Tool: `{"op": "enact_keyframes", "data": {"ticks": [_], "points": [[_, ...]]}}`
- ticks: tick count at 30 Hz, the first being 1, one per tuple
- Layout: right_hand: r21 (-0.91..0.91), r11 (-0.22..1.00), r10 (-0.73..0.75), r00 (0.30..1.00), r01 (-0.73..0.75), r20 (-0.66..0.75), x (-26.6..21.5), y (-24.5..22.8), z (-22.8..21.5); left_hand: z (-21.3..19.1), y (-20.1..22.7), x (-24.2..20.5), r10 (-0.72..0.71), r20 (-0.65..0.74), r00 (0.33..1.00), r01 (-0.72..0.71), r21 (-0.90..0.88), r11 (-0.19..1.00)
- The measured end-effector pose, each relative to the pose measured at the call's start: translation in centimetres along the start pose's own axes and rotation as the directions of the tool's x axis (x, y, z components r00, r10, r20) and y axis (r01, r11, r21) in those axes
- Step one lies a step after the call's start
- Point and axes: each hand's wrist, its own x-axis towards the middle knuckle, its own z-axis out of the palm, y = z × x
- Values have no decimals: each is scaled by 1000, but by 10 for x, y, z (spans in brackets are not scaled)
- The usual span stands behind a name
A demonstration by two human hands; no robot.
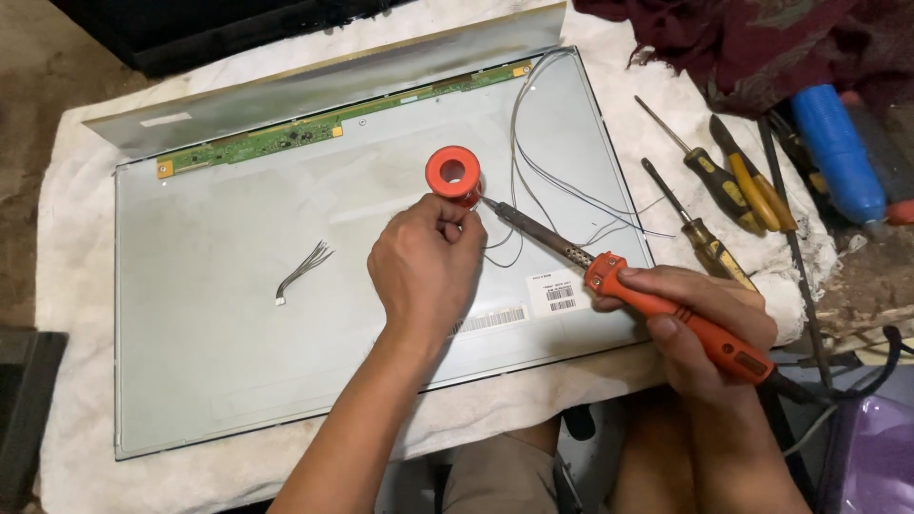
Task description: The person solders a wire to a component on the back of a disassembled flat-screen monitor. They use a soldering iron and solder wire, then use pliers to adjust the wire and a screwdriver to work on the connection.
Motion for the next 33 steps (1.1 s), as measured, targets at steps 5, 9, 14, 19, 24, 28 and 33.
{"op": "enact_keyframes", "data": {"ticks": [5,9,14,19,24,28,33], "points": [[51,998,-38,999,37,9,-1,7,0,-4,4,0,-38,24,999,38,-9,999],[-12,1000,-27,1000,27,15,-1,5,1,-4,3,0,-30,35,999,31,-22,999],[-3,1000,-17,1000,17,10,0,5,2,-5,3,1,-47,45,998,48,-18,999],[17,999,-34,999,34,1,-2,8,2,-5,3,1,-22,38,999,23,-22,999],[28,999,-36,999,36,16,0,6,3,-5,3,1,-17,39,999,19,-35,999],[17,1000,-21,1000,21,4,1,4,3,-5,3,1,-41,54,998,42,-30,999],[4,1000,8,1000,-8,29,1,4,1,-6,4,2,-55,71,996,57,-21,998]]}}
